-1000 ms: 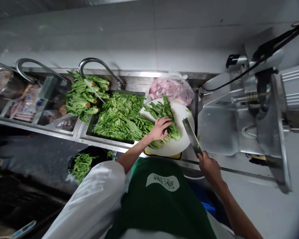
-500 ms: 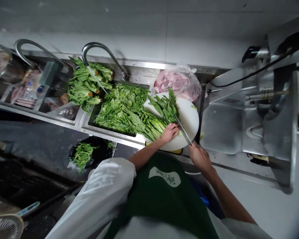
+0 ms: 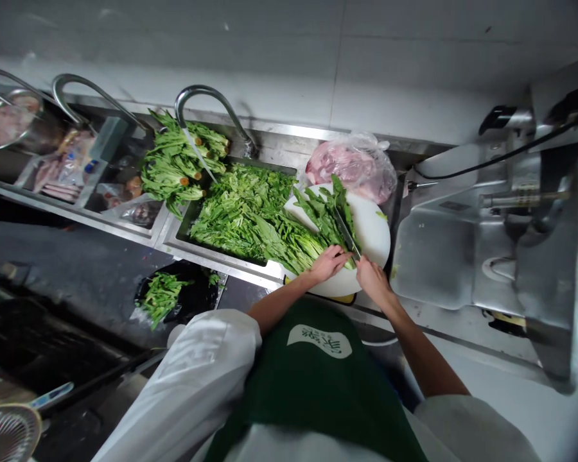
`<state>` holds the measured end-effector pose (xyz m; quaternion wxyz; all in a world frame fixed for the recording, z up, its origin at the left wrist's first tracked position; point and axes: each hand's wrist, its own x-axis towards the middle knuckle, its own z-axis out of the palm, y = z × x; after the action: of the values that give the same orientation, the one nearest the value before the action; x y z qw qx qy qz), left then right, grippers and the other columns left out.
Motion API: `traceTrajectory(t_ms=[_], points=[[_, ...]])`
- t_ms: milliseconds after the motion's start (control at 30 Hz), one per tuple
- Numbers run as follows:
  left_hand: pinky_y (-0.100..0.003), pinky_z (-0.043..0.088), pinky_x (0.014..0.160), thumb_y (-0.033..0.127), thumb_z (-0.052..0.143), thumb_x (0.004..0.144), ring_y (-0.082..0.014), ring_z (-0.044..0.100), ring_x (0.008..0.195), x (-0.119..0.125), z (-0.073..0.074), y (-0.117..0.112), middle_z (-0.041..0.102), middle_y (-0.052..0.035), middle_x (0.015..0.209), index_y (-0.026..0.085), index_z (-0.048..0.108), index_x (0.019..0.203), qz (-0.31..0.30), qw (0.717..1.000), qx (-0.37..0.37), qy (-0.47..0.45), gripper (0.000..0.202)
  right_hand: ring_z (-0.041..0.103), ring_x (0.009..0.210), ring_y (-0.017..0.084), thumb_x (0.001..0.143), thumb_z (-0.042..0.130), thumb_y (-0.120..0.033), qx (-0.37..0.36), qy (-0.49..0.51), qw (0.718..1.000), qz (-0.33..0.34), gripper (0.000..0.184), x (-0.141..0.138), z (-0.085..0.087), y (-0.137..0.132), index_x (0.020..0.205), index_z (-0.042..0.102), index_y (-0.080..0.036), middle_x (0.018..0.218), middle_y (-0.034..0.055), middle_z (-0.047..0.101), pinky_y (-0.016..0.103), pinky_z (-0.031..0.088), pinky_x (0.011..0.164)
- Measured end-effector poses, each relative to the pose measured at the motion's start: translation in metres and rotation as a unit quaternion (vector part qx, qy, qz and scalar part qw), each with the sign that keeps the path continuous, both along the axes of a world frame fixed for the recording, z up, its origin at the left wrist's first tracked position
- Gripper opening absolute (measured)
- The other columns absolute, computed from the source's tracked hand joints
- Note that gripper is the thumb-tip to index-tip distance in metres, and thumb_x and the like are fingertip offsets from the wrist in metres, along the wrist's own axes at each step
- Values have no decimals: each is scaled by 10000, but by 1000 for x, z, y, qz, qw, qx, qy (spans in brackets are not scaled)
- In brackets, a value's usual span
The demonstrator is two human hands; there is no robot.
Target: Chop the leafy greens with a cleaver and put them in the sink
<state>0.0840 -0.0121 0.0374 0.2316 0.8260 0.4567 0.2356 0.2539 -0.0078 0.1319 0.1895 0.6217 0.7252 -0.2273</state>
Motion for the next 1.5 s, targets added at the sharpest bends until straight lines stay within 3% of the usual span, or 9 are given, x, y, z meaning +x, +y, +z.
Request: traceTrajectory(t_ms=[167, 333, 467, 700, 1500], points=[[-414, 514, 944, 371, 463, 1023, -232, 518, 1083, -15, 5, -15, 509, -125, 1282, 198, 666, 1173, 20, 999, 24, -10, 306, 709, 929, 225, 1050, 344, -310, -35, 9, 999, -40, 302, 35, 2, -31, 1163, 572, -147, 975, 146, 737, 275, 414, 735], [-433, 472, 999, 321, 512, 1011, -245, 482, 1122, -6, 6, -11, 574, -106, 1145, 194, 699, 1023, 40, 999, 25, -2, 226, 715, 877, 238, 1059, 259, -341, -72, -43, 995, -56, 386, 51, 25, -81, 1219, 556, -155, 933, 139, 736, 302, 446, 743], [-395, 468, 974, 250, 504, 1004, -226, 485, 1085, 2, 6, -6, 580, -96, 1083, 186, 691, 937, 26, 1000, 10, 9, 209, 719, 822, 246, 1038, 285, -265, -83, -34, 996, -18, 339, 48, 37, -107, 1241, 528, -145, 874, 129, 734, 310, 461, 729], [-370, 470, 941, 255, 459, 1025, -209, 506, 1008, -2, 7, -5, 579, -98, 1055, 166, 676, 944, 10, 1000, 17, 11, 248, 709, 922, 244, 1020, 302, -218, -87, -27, 996, -17, 339, 29, 17, -77, 1269, 511, -123, 967, 150, 731, 303, 464, 782], [-357, 485, 902, 259, 444, 1036, -208, 513, 988, -4, -1, -8, 576, -92, 1017, 171, 657, 937, 27, 1000, 14, 4, 250, 711, 920, 253, 1053, 279, -291, -44, -10, 999, -5, 328, 6, 20, -56, 1187, 533, -132, 945, 149, 728, 301, 437, 763]])
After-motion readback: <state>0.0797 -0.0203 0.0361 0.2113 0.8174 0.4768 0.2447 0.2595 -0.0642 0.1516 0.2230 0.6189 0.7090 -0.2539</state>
